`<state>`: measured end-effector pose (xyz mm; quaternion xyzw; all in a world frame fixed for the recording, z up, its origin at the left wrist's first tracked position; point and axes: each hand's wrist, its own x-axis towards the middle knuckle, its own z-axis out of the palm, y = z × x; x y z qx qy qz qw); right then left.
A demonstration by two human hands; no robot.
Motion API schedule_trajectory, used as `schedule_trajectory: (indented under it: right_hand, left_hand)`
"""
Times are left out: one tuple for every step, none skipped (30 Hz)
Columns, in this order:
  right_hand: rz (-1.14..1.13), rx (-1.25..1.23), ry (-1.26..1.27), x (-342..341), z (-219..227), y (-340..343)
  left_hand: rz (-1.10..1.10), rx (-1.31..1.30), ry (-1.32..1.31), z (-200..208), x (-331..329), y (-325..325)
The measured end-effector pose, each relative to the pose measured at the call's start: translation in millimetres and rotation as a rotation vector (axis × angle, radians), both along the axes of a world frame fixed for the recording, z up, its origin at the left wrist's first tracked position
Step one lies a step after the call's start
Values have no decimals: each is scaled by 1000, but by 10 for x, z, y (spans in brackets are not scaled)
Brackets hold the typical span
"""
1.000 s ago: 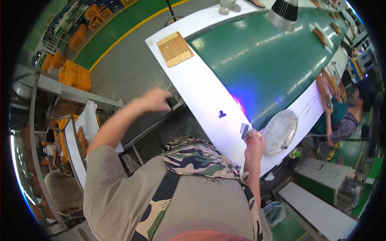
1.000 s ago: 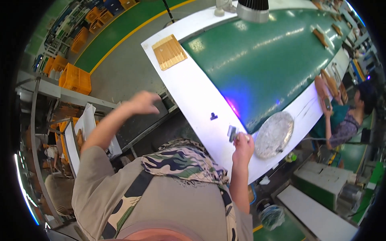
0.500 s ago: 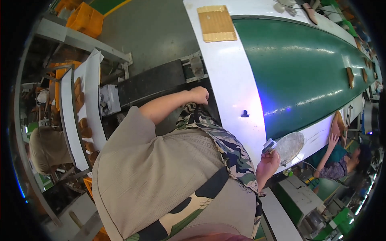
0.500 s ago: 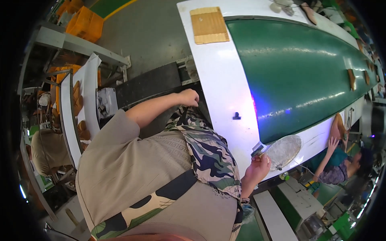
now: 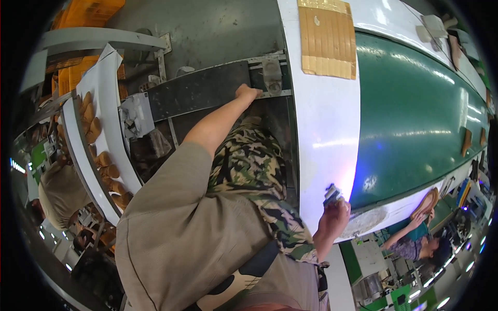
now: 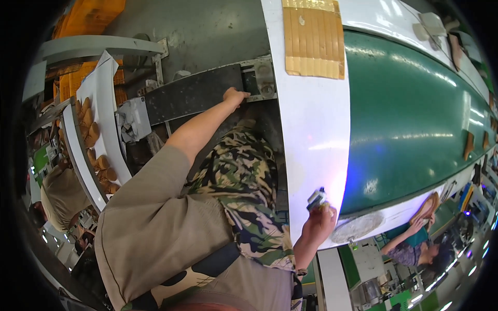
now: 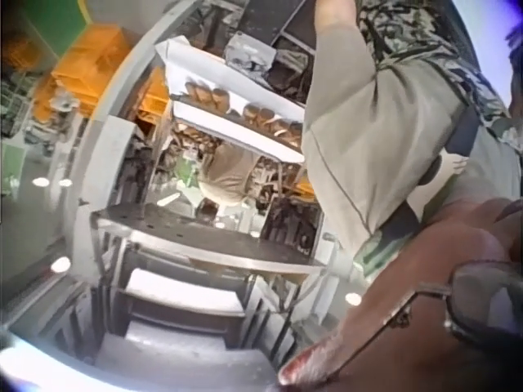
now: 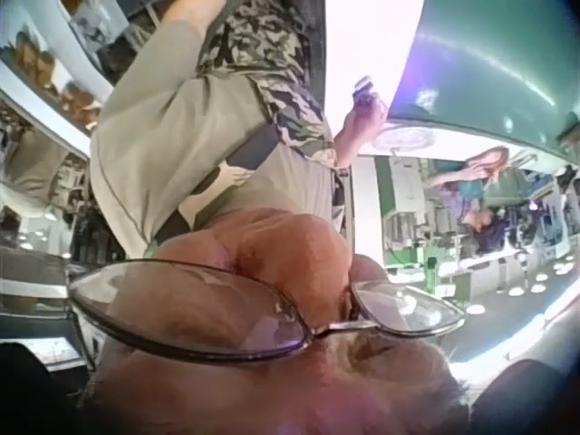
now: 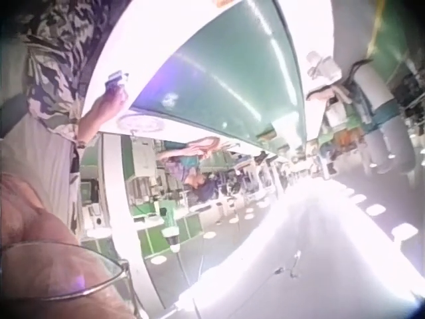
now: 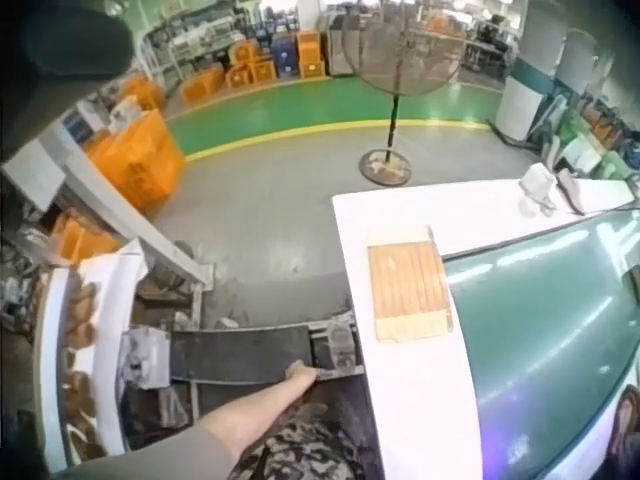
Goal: Applying adhesive to the bottom and side edges of shoe soles using a small brush at a factory workstation.
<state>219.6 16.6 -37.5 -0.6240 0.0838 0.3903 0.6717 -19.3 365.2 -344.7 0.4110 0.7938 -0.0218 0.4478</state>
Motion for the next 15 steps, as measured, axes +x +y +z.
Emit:
schedule_trajectory:
  right_hand:
    - [5, -10, -32, 19, -68, 10]
    - [3, -24, -65, 36, -169, 6]
    - [4, -35, -58, 63, -249, 12]
    - [-17, -1, -68, 99, -315, 13]
    - [-32, 33, -67, 124, -398, 26]
    - [-44, 24, -61, 138, -483, 61]
    - [-57, 23, -78, 152, -568, 85]
    - [-86, 9, -106, 162, -645, 47]
    - [-89, 46, -73, 194, -698, -42]
    - [-44, 96, 1, 238, -835, 36]
    - [-77, 73, -6, 253, -882, -5]
    - [-123, 62, -15, 250, -887, -42]
    - [-138, 58, -18, 267, -904, -91]
    - [-162, 32, -29, 274, -927, -175]
    - [-195, 42, -26, 290, -945, -232]
  left_hand:
    - [5, -9, 6, -107, 95, 129]
    - [-37, -13, 29, -206, 224, 261]
    - [-75, -16, 54, -369, 323, 353]
    - [-77, -29, 59, -544, 447, 456]
    - [-67, -16, 95, -781, 488, 566]
    - [-76, 2, 123, -977, 605, 702]
    - [-89, -7, 127, -1169, 686, 801]
    - [-108, 1, 82, -1356, 840, 844]
    - [-124, 9, 37, -1552, 962, 885]
    - [-383, 124, 116, -2001, 272, 1190]
    - [-397, 91, 101, -2197, 442, 1027]
    - [-430, 75, 88, -2305, 578, 1027]
    - [-457, 60, 78, -2402, 705, 991]
    - [-489, 42, 63, -2461, 861, 826]
    - [-505, 34, 67, -2511, 957, 810]
